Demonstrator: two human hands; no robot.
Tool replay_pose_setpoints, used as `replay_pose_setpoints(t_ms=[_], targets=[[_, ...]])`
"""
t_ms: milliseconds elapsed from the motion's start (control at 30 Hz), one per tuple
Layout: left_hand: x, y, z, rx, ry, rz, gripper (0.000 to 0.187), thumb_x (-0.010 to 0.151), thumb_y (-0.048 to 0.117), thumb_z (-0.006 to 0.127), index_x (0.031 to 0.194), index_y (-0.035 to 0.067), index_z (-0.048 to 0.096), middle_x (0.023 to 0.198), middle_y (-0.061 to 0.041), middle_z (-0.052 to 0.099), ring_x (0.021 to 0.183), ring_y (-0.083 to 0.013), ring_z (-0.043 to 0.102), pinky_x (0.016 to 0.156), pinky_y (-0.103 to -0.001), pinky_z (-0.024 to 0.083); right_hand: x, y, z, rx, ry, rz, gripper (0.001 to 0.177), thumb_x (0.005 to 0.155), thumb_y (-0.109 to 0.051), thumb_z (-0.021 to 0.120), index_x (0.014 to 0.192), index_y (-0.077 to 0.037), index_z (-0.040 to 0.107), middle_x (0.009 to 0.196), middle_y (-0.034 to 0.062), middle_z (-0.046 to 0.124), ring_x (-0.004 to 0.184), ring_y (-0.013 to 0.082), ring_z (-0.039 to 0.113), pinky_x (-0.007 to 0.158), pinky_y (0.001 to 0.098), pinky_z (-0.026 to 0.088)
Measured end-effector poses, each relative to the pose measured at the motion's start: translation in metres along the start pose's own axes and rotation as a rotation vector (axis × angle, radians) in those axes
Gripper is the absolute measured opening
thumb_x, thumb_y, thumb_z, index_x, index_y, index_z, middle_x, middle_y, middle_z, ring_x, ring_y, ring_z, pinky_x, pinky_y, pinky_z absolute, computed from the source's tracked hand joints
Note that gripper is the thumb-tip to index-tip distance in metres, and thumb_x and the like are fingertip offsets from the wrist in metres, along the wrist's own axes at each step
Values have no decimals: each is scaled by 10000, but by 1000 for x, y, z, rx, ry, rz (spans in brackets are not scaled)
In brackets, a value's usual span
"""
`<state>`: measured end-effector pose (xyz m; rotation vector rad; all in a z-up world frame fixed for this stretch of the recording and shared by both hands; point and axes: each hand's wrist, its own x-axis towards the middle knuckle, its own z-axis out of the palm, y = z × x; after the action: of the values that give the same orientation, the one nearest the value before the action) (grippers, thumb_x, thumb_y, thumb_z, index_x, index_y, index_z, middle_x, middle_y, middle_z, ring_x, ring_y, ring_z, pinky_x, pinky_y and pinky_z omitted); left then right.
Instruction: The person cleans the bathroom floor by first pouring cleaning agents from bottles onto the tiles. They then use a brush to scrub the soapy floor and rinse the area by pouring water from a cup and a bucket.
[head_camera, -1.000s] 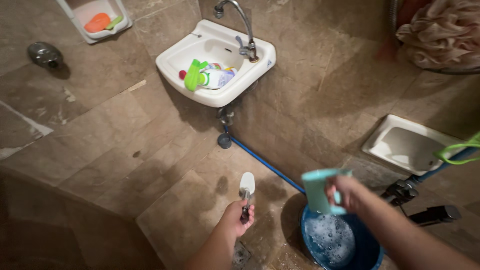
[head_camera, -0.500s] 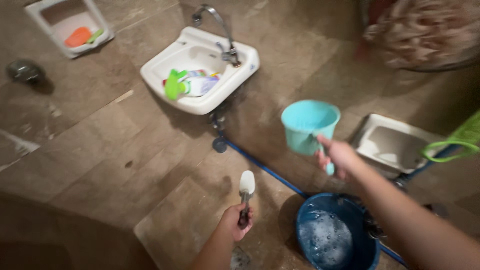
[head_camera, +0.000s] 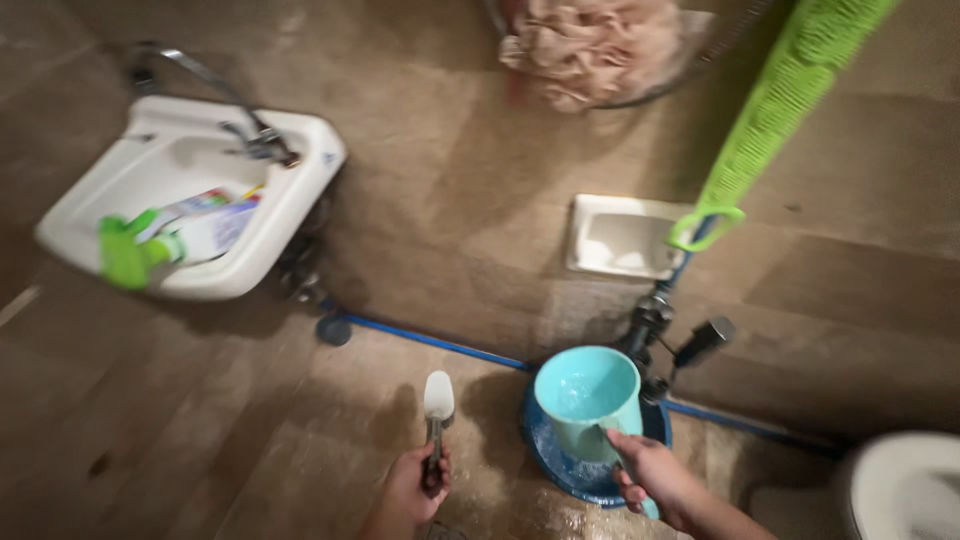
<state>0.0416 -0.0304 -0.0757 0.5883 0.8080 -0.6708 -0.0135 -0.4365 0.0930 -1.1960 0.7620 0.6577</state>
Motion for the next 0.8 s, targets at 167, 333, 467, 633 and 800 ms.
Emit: replay_pose_setpoints(t_ms=[167,333,467,633,800], targets=[[-8,16,13,143,-67,-28,280,1006,292,514,903,57,627,692,-38,586,581,-168,570,553,-313,480,12,17,13,100,100,80,404,1041,-357,515,1201,13,533,640,45,500,425,134,379,388,315,385],[-31,50,29,183,-38,-71,213,1021,242,500,953,69,603,764,-17,620,615,-137,565,563,-298,456,31,-52,45,200,185,-27,376,1060,-344,476,1282,-41,499,689,28,536,460,85,429,406,253,405],[-44,55,42,247,-34,-34,157,1029,214,494,991,87,578,819,-18,635,642,-138,549,580,-303,442,26,-96,60,338,106,-95,235,1060,-351,444,1162,-139,459,669,-36,482,442,46,381,422,238,340],[-46,51,49,261,-64,-111,189,1026,222,486,1011,68,595,808,-18,604,635,-128,528,569,-291,422,21,-75,62,395,82,-189,246,1048,-377,459,1061,-132,441,637,-27,478,420,57,367,427,257,351],[-46,52,50,318,-40,-132,169,1029,208,482,1020,69,580,819,-32,605,631,-139,528,559,-296,405,27,6,24,506,160,-149,372,1043,-417,491,939,-60,486,569,-10,489,384,75,373,375,247,346]])
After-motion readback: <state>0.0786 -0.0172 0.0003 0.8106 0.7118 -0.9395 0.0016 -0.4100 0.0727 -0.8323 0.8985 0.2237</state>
